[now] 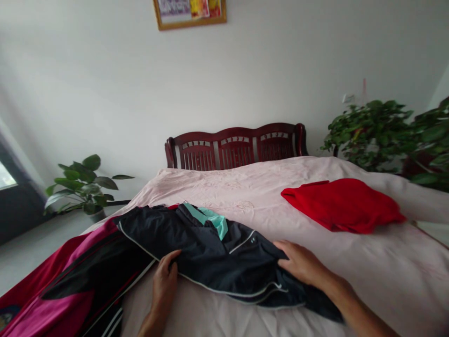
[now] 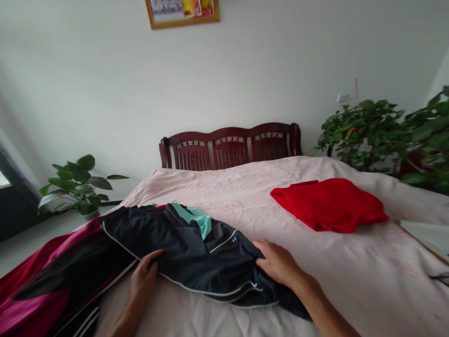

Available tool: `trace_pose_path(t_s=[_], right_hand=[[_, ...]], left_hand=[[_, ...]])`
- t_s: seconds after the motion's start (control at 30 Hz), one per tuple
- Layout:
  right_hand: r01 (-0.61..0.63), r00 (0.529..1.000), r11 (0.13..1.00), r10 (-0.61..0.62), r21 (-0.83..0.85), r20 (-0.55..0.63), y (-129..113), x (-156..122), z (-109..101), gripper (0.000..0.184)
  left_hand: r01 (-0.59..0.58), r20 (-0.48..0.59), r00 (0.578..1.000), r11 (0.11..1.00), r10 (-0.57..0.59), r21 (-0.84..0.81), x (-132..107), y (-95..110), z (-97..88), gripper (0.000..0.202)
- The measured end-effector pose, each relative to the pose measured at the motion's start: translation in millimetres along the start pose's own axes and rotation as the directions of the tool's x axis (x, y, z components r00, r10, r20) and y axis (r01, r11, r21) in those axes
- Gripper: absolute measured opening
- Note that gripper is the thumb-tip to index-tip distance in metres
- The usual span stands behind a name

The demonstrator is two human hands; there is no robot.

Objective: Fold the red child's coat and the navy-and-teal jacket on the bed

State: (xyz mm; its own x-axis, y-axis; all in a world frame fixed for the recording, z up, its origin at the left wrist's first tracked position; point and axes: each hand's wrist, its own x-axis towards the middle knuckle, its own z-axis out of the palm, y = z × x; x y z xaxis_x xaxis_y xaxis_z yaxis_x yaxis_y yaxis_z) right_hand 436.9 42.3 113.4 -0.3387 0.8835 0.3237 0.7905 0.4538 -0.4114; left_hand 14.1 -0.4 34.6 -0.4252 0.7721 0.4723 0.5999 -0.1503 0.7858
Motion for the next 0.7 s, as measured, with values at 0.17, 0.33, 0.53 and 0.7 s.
trace_pose_path(t_s=[0.17, 0.33, 0.53, 0.7], right_hand=[[-0.240, 0.941, 0.909, 0.131, -0.342, -0.313, 52.8, 13.3, -58.8, 0.043], [-0.559, 0.776, 0.732, 0.295, -0.390, -0.558, 91.7, 6.4, -66.9, 0.045], [-0.012, 0.938, 0.943, -0.105, -0.333, -0.331, 38.1, 5.8, 24.8, 0.043], [0.070, 0.973, 0.941, -0.137, -0.330, -0.186, 15.0, 3.9, 78.9, 0.041]], left_hand=[[-0.099, 0.035, 0.995, 0.989, 0.095, 0.107, -6.6, 14.8, -9.0, 0.031], [-0.189, -0.038, 0.974, 0.885, 0.226, 0.426, 3.5, 19.4, -24.6, 0.033], [-0.481, 0.347, 0.876, 0.641, 0.334, 0.599, 57.5, 3.3, -36.7, 0.039], [-0.656, 0.605, 0.748, 0.444, 0.273, 0.611, 102.2, -14.3, -41.2, 0.043]])
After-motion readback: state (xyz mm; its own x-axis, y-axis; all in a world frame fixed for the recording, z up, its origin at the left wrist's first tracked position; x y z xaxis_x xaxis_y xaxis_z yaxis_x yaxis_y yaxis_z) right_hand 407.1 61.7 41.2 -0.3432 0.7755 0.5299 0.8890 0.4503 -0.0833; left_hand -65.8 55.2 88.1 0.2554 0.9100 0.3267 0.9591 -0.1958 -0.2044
